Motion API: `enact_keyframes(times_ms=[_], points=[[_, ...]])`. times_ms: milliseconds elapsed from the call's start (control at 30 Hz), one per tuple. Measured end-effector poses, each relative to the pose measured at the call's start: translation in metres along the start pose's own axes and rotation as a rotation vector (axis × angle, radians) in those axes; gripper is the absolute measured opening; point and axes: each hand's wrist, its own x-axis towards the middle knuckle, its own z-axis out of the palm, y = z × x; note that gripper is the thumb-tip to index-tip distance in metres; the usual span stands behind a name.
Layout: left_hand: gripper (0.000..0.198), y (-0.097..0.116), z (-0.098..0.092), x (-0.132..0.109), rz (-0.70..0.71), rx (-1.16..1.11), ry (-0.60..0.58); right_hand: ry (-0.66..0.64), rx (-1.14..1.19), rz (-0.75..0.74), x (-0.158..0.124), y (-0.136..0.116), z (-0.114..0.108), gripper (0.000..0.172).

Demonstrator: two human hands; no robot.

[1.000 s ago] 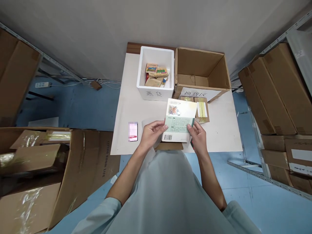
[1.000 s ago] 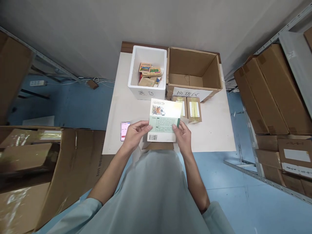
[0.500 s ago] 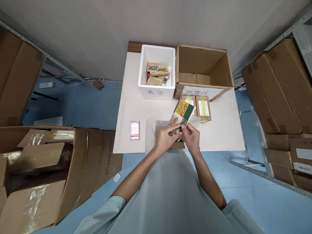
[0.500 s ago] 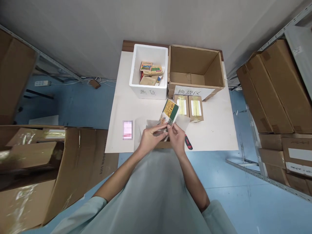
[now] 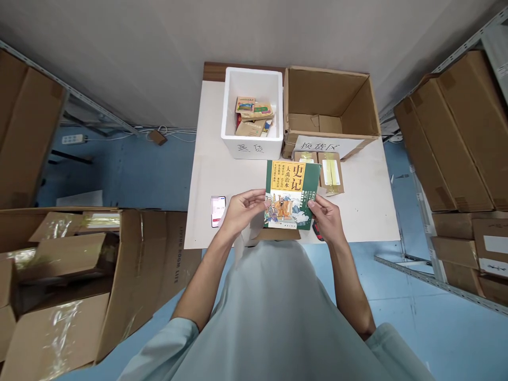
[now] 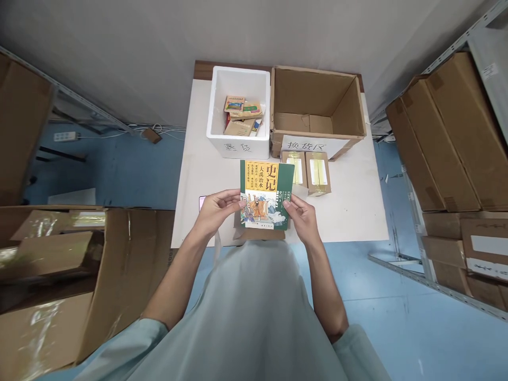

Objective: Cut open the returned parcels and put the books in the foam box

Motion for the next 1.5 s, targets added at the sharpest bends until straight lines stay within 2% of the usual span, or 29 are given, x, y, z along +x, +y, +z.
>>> enact_keyframes(times_ms=[133,300,367,433,533,600,700,800,867,900,1067,1300,1367,1500], points=[[0.053,0.005,0.001,-0.003,0.144,0.083,0.048,0.016,-0.145,-0.104,0.003,-0.009,-0.002,0.046],[0.007,0.024,-0.004,-0.012,0.521,0.269,0.023,-0.082,-0.249,-0.321,0.005,-0.013,-0.009,0.025],[0.015,0.028,-0.006,-0.015,0.654,0.33,0.031,-0.111,-0.248,-0.351,0.005,-0.013,-0.008,0.021],[0.018,0.03,-0.007,-0.016,0.707,0.352,0.041,-0.118,-0.248,-0.354,0.004,-0.012,-0.007,0.02],[0.013,0.029,-0.006,-0.019,0.663,0.343,0.044,-0.115,-0.238,-0.371,0.004,-0.014,-0.005,0.021],[0.009,0.028,-0.005,-0.019,0.576,0.296,0.058,-0.111,-0.243,-0.386,0.005,-0.014,-0.005,0.023],[0.028,0.027,-0.005,-0.018,0.432,0.195,0.098,-0.039,-0.303,-0.344,0.007,-0.01,-0.007,0.026],[0.044,0.026,-0.009,-0.014,0.344,0.195,0.078,0.077,-0.311,-0.271,0.009,0.0,-0.007,0.045],[0.043,0.025,-0.012,-0.011,0.29,0.239,0.007,0.102,-0.279,-0.248,0.009,0.005,-0.007,0.063],[0.042,0.024,-0.013,-0.01,0.265,0.259,-0.03,0.105,-0.271,-0.241,0.009,0.005,-0.006,0.065],[0.035,0.02,-0.016,-0.009,0.226,0.241,-0.124,0.103,-0.302,-0.214,0.004,-0.008,-0.006,0.034],[0.033,0.027,-0.017,-0.002,0.272,0.209,-0.033,-0.028,-0.304,-0.178,0.004,-0.022,-0.012,0.035],[0.036,0.031,-0.015,0.0,0.276,0.207,0.0,-0.015,-0.267,-0.186,0.006,-0.022,-0.008,0.038],[0.044,0.037,-0.007,0.001,0.236,0.233,0.04,0.084,-0.221,-0.153,0.011,-0.026,0.009,0.027]])
